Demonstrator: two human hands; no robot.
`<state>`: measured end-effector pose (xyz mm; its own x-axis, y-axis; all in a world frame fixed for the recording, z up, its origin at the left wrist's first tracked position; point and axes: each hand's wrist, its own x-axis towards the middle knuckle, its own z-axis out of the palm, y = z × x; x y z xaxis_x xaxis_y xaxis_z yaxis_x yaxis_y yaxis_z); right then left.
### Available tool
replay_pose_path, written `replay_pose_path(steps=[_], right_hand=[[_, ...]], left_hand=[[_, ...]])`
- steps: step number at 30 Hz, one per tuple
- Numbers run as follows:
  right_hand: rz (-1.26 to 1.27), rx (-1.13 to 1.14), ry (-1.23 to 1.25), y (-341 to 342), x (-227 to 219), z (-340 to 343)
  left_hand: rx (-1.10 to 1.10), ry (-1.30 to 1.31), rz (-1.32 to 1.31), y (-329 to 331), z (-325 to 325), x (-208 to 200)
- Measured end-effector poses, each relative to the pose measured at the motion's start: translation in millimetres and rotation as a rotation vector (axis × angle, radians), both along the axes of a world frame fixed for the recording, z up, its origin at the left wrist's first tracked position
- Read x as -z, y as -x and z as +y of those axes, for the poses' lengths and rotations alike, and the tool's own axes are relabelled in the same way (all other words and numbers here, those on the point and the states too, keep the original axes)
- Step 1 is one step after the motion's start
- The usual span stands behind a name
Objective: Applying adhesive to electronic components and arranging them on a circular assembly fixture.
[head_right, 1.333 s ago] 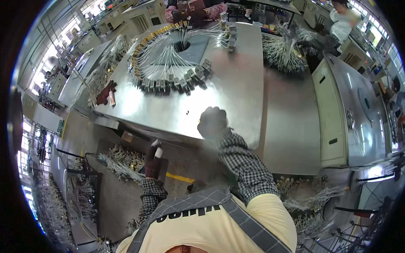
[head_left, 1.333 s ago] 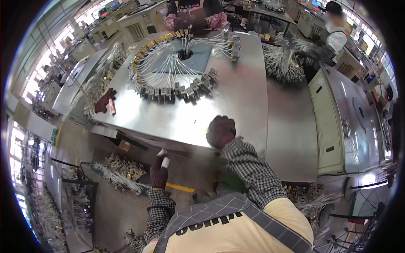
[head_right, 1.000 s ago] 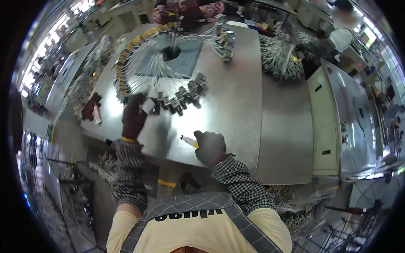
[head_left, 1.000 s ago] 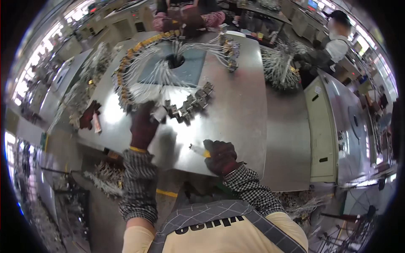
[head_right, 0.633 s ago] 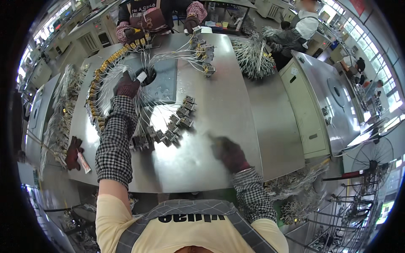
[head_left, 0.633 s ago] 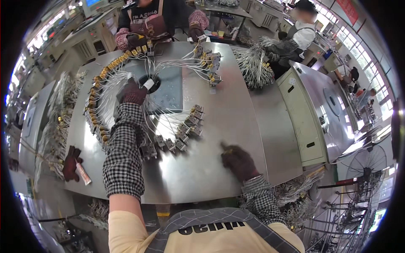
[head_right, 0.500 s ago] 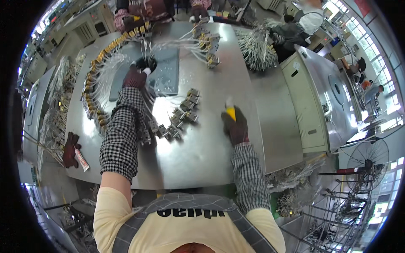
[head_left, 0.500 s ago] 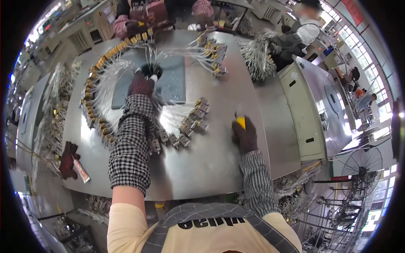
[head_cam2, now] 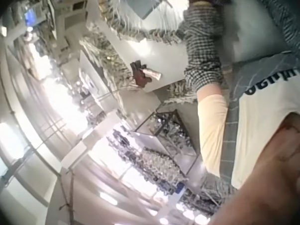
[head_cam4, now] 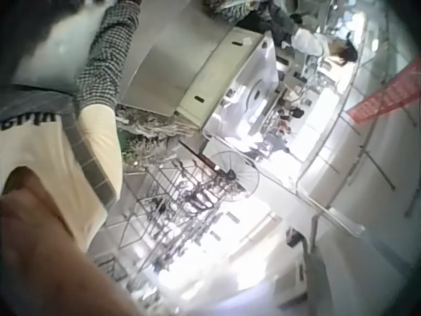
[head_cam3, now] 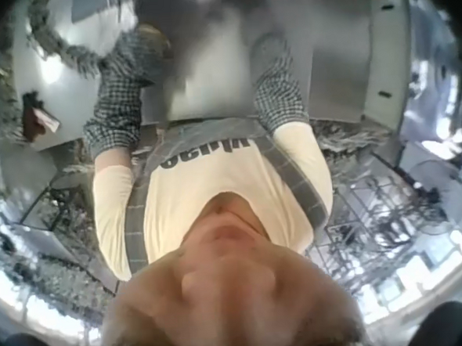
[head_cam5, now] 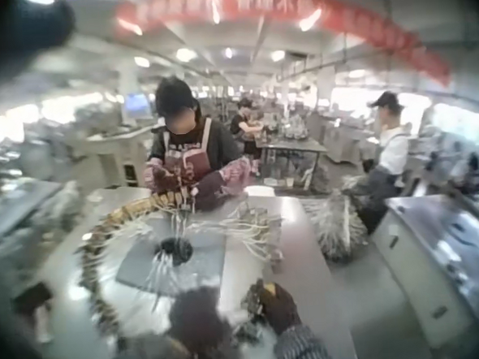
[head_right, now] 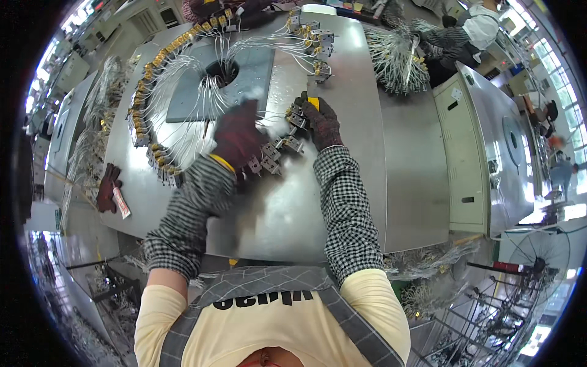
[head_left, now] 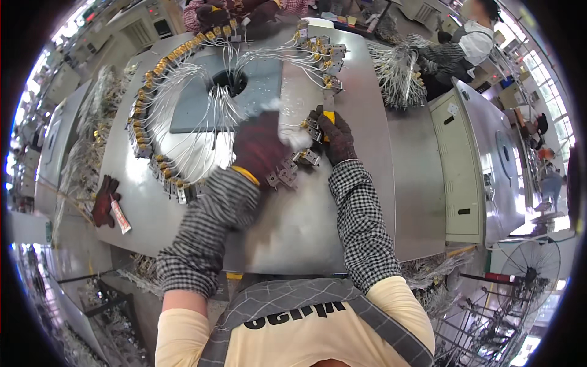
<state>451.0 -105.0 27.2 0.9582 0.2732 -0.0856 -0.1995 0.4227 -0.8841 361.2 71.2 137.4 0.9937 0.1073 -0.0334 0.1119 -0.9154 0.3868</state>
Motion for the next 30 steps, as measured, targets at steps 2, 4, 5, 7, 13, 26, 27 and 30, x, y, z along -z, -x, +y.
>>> replay_pose_path(steps=[2, 4, 5, 7, 13, 26, 27, 30], right_hand=[[-0.029, -0.085, -0.026, -3, -1, -1], [-0.04, -0.115, -0.038, -5, 5, 3], [-0.044, -0.119, -0.026, -4, 5, 0], [0.032, -0.12, 0.014, -6, 5, -1], [-0.114, -0.186, 0.024, -18, 28, -1], [-0.373, 0.052, 0.465, 17, 12, -5], [-0.504, 0.165, 0.648, 20, 14, -4], [-0.47, 0.136, 0.538, 27, 19, 2]], left_hand=[[0.092, -0.19, 0.108, 12, -38, 30], [-0.01, -0.286, 0.185, 14, -63, 29], [-0.056, -0.293, 0.207, 11, -71, 29], [-0.112, -0.234, 0.175, 10, -77, 28], [-0.228, -0.218, 0.255, 4, -74, 16], [-0.013, -0.014, -0.033, 21, -33, 72], [0.02, -0.007, -0.034, 17, -44, 57], [-0.197, -0.267, 0.226, 15, -70, 32]])
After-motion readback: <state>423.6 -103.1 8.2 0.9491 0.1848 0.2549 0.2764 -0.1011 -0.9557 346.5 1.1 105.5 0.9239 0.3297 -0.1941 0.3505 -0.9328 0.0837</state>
